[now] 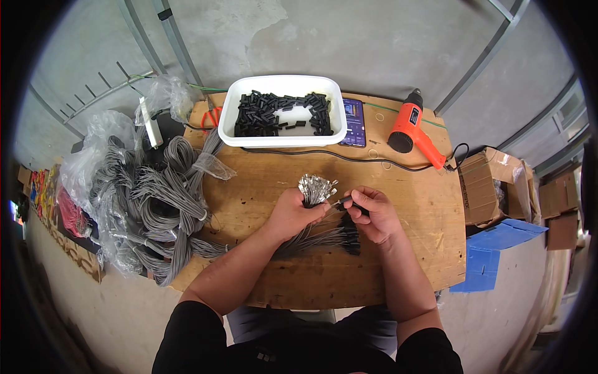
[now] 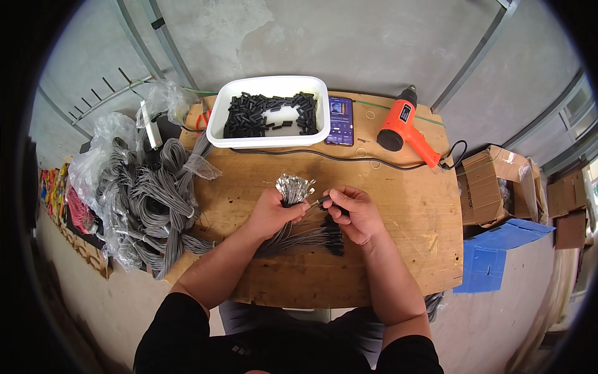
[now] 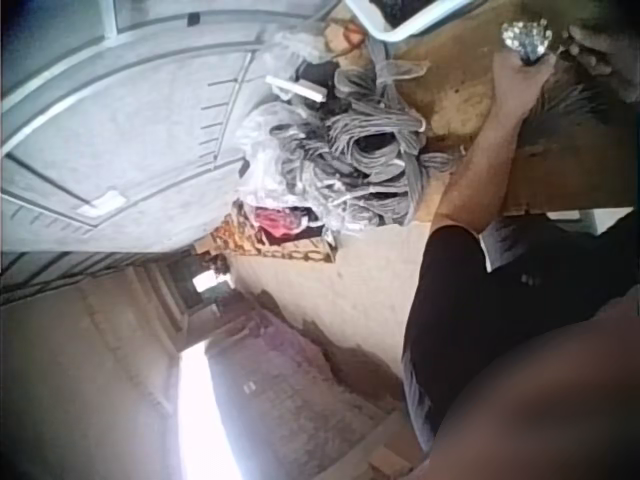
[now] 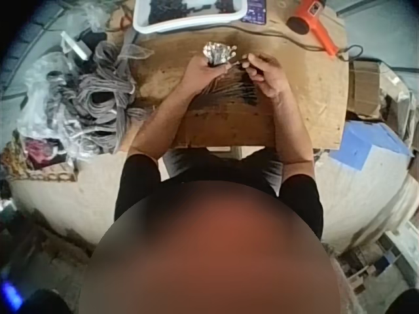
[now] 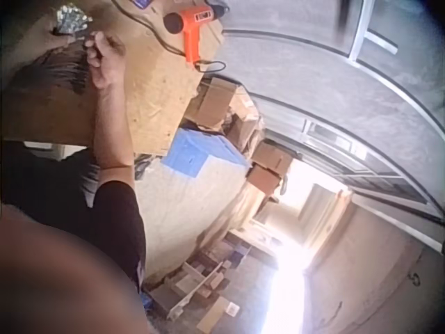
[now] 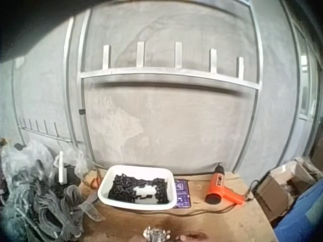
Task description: Attaching small black plastic sleeves to the ends of silver wires in a wire bundle.
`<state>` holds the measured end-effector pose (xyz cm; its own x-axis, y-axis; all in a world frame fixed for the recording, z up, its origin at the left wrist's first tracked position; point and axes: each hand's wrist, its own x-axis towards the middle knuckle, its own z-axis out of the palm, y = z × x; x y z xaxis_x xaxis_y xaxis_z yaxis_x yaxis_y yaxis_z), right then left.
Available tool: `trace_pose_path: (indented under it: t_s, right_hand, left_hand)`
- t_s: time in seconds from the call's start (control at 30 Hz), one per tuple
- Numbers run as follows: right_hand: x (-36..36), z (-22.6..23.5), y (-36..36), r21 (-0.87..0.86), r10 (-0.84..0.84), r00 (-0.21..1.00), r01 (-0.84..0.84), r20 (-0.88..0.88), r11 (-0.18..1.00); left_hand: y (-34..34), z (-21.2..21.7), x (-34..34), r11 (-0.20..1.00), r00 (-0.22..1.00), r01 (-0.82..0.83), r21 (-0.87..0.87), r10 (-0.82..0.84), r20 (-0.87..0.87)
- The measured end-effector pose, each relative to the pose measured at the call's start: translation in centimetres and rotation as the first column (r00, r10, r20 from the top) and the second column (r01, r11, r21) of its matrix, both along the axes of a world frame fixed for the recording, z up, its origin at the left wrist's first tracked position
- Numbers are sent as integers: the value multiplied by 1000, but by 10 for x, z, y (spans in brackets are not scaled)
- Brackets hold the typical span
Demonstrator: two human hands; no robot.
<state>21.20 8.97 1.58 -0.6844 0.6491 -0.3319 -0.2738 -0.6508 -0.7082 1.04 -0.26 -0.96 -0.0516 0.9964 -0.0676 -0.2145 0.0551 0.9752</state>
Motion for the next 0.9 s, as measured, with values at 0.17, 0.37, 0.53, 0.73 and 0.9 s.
trace_pose_path:
  t_s: [0.17, 0.37, 0.53, 0.73, 0.9]
  right_hand:
    - [-1, 0, -2, 18, 28, 999, -29, 32, 999]
    - [-1, 2, -2, 24, 80, 996, -81, 42, 996]
    - [0, -2, -2, 75, 72, 996, -75, 44, 994]
    - [-5, -2, -6, 106, 77, 992, -87, 100, 991]
    - [1, 2, -2, 101, 42, 996, -50, 78, 994]
  left_hand:
    - [-1, 2, 1, 1000, 1000, 5, -5, -5, 16]
    - [-2, 6, 1, 1000, 1000, 12, -1, -12, 29]
    - [-1, 5, 2, 1000, 999, 25, 8, -26, 48]
    - [-2, -2, -1, 1000, 999, 24, 13, -25, 21]
    - [-3, 4, 1, 1000, 999, 28, -10, -28, 31]
